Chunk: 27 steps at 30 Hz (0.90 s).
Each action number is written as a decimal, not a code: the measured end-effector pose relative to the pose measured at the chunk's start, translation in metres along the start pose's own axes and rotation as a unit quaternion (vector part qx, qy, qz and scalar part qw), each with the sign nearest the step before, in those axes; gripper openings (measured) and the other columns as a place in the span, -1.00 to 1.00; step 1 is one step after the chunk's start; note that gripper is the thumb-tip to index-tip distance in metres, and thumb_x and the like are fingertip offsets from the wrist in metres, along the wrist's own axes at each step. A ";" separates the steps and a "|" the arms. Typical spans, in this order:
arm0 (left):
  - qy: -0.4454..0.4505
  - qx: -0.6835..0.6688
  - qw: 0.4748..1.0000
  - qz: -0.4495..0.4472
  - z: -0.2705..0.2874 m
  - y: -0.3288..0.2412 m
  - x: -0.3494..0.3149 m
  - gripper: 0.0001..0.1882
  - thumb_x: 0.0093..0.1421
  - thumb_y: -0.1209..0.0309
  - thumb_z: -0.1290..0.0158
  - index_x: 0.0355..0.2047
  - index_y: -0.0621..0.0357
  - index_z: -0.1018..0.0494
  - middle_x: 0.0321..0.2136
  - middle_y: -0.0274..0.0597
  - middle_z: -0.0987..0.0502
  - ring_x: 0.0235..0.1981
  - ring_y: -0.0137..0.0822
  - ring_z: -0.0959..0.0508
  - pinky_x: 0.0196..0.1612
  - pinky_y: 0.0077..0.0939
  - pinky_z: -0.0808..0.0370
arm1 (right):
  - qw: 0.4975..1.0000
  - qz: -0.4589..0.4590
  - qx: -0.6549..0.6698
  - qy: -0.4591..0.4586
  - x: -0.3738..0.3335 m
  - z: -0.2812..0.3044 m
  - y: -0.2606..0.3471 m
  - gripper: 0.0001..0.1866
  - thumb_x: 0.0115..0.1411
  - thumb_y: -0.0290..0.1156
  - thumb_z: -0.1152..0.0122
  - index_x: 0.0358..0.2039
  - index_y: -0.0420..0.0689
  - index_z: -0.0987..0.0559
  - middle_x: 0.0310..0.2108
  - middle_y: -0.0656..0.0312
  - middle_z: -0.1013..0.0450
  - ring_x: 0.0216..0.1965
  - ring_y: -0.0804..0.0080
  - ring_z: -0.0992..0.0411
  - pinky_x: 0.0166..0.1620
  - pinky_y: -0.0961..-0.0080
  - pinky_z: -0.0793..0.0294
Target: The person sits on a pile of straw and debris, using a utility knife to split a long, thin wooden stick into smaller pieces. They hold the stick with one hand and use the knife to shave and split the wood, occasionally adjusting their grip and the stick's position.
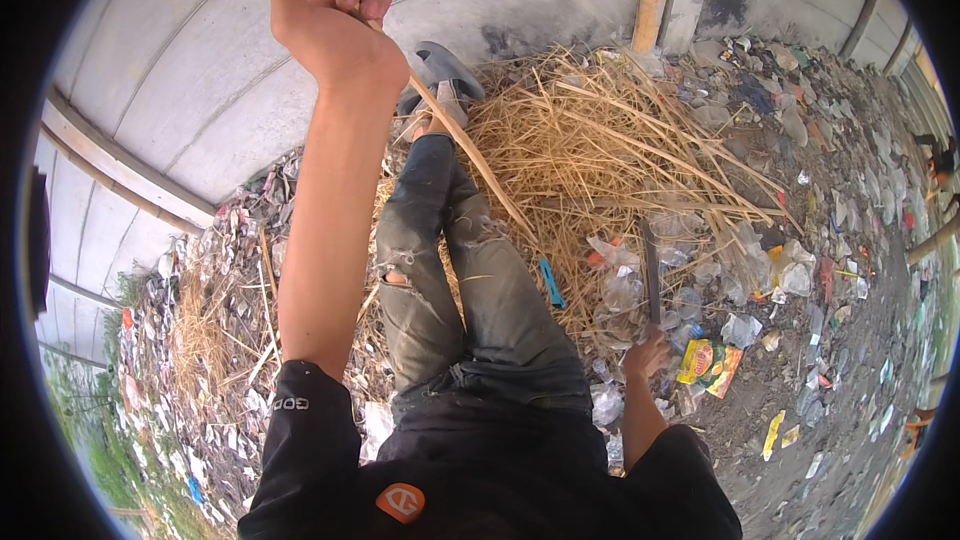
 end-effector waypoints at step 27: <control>0.025 -0.180 0.983 0.012 -0.013 0.031 0.020 -0.54 0.37 -0.01 0.05 -0.59 -0.03 -0.27 -0.73 -0.48 -0.21 -0.72 -0.57 -0.14 -0.62 -0.59 0.00 | 0.836 0.118 0.496 0.203 -0.026 0.205 0.167 -0.45 0.36 0.04 -0.13 -0.61 -0.13 -0.44 -0.75 0.37 -0.26 -0.77 0.60 -0.23 -0.66 0.54 -0.24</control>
Point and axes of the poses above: each hand's wrist, its own x-axis towards the middle knuckle, its own z-axis out of the back of the hand, y = z × x, the point moved 2 cm from there along x, towards the middle knuckle
